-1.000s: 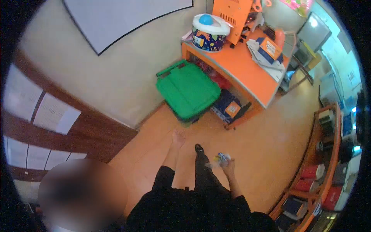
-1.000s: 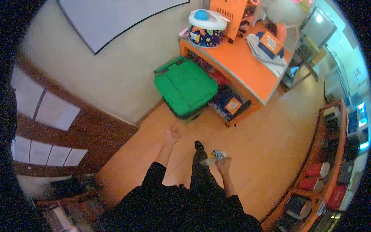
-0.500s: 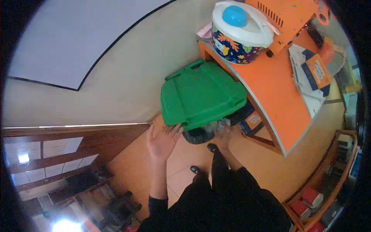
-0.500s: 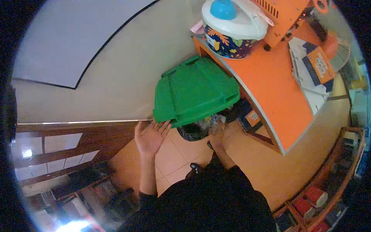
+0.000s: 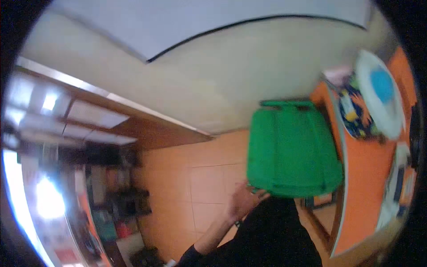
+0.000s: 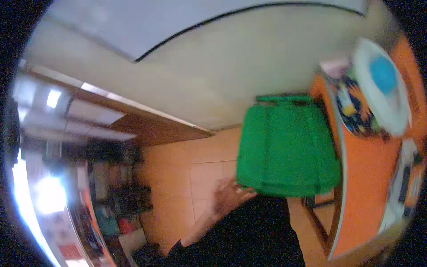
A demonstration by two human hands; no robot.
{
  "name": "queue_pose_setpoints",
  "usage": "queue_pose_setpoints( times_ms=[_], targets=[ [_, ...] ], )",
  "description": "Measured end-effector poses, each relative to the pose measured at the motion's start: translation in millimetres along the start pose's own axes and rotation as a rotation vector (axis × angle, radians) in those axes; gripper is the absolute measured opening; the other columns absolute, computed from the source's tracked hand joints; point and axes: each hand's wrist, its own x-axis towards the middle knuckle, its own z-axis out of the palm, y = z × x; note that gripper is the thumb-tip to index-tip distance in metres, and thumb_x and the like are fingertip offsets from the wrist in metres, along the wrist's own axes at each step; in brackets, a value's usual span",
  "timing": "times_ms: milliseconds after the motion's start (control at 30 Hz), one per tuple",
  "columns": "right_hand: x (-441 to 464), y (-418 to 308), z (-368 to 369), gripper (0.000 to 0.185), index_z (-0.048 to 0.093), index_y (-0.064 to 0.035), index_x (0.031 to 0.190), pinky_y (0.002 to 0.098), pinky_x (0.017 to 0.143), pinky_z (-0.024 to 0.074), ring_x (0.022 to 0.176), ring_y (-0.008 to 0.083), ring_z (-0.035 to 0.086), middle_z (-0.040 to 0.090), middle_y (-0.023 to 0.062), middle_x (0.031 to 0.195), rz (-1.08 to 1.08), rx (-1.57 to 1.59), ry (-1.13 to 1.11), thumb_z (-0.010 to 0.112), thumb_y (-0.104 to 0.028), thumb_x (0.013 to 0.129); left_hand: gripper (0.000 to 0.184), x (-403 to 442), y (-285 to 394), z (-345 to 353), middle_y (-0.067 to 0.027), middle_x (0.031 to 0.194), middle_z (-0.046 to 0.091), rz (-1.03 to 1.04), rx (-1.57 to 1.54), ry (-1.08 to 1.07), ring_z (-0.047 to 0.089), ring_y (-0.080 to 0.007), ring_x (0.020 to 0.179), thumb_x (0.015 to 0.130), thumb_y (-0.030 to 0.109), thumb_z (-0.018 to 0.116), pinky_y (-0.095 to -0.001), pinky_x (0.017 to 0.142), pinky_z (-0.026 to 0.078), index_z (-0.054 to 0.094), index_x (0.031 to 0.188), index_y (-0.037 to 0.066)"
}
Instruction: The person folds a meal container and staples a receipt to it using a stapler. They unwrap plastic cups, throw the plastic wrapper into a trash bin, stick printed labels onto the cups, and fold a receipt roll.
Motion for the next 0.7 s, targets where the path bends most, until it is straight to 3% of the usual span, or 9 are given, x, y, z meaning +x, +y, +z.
queue_pose_setpoints(
  times_ms=[33, 100, 167, 233, 433, 533, 600, 700],
  targets=[
    [-2, 5, -5, 0.053, 0.047, -0.0022, 0.128, 0.0480, 0.094, 0.0427, 0.114, 0.0385, 0.049, 0.054, 0.0222, 0.121, -0.009, 0.000, -0.005, 0.056, -0.036, 0.088, 0.059, 0, -6, -13, -0.0148, 0.138, 0.042, 0.021, 0.087, 0.024, 0.038, -0.0384, 0.126, 0.091, 0.048, 0.047, -0.0566, 0.112, 0.023, 0.039, 0.135, 0.011],
    [0, 7, -17, 0.053, 0.048, -0.0024, 0.128, 0.0476, 0.094, 0.0429, 0.113, 0.0378, 0.049, 0.055, 0.0217, 0.121, -0.039, -0.003, 0.002, 0.056, -0.036, 0.089, 0.059, 6, -21, -37, -0.0126, 0.136, 0.043, 0.064, -0.065, -0.083, 0.041, -0.0354, 0.124, 0.089, 0.045, 0.053, -0.0537, 0.111, 0.028, 0.039, 0.135, 0.012],
    [2, 4, -26, 0.052, 0.048, -0.0025, 0.128, 0.0472, 0.094, 0.0430, 0.113, 0.0372, 0.049, 0.055, 0.0211, 0.120, -0.084, -0.012, 0.021, 0.055, -0.037, 0.089, 0.058, 8, -22, -19, -0.0095, 0.132, 0.047, 0.014, -0.078, 0.120, 0.044, -0.0320, 0.120, 0.087, 0.041, 0.059, -0.0496, 0.106, 0.034, 0.040, 0.134, 0.013],
    [8, -14, -35, 0.052, 0.048, -0.0026, 0.128, 0.0467, 0.093, 0.0432, 0.112, 0.0365, 0.050, 0.055, 0.0206, 0.120, -0.181, 0.009, 0.031, 0.055, -0.037, 0.089, 0.055, 15, -26, -27, -0.0061, 0.128, 0.050, -0.035, -0.130, 0.174, 0.048, -0.0297, 0.113, 0.086, 0.038, 0.061, -0.0469, 0.099, 0.039, 0.043, 0.133, 0.015],
    [-20, -156, -47, 0.052, 0.049, -0.0030, 0.127, 0.0454, 0.093, 0.0436, 0.111, 0.0345, 0.051, 0.056, 0.0191, 0.119, -0.584, 0.213, -0.198, 0.054, -0.038, 0.090, 0.038, 17, -28, -36, -0.0004, 0.117, 0.056, -0.080, -0.004, 0.241, 0.051, -0.0169, 0.100, 0.085, 0.045, 0.060, -0.0326, 0.085, 0.040, 0.055, 0.116, 0.024],
    [-74, -237, -39, 0.051, 0.050, -0.0032, 0.127, 0.0448, 0.092, 0.0438, 0.110, 0.0335, 0.051, 0.056, 0.0183, 0.119, -0.743, 0.257, -0.436, 0.054, -0.039, 0.090, 0.066, 15, -43, -55, 0.0006, 0.140, 0.042, 0.061, 0.147, 0.136, 0.040, -0.0220, 0.125, 0.082, 0.057, 0.055, -0.0418, 0.098, 0.033, 0.043, 0.137, 0.021],
    [-130, -288, -30, 0.051, 0.050, -0.0034, 0.127, 0.0443, 0.092, 0.0440, 0.110, 0.0328, 0.052, 0.056, 0.0178, 0.119, -0.825, 0.255, -0.601, 0.053, -0.039, 0.090, 0.081, -38, -38, -46, -0.0133, 0.157, -0.003, 0.090, -0.005, -0.170, -0.001, -0.0369, 0.144, 0.090, 0.054, 0.050, -0.0588, 0.111, 0.015, 0.009, 0.152, 0.020],
    [-229, -349, -13, 0.051, 0.051, -0.0036, 0.126, 0.0437, 0.091, 0.0442, 0.109, 0.0318, 0.052, 0.057, 0.0170, 0.118, -0.902, 0.216, -0.853, 0.053, -0.040, 0.091, 0.073, -166, -4, -67, -0.0107, 0.150, 0.011, 0.190, 0.209, -0.401, 0.014, -0.0328, 0.135, 0.089, 0.056, 0.048, -0.0534, 0.106, 0.022, 0.019, 0.147, 0.022]
  ],
)
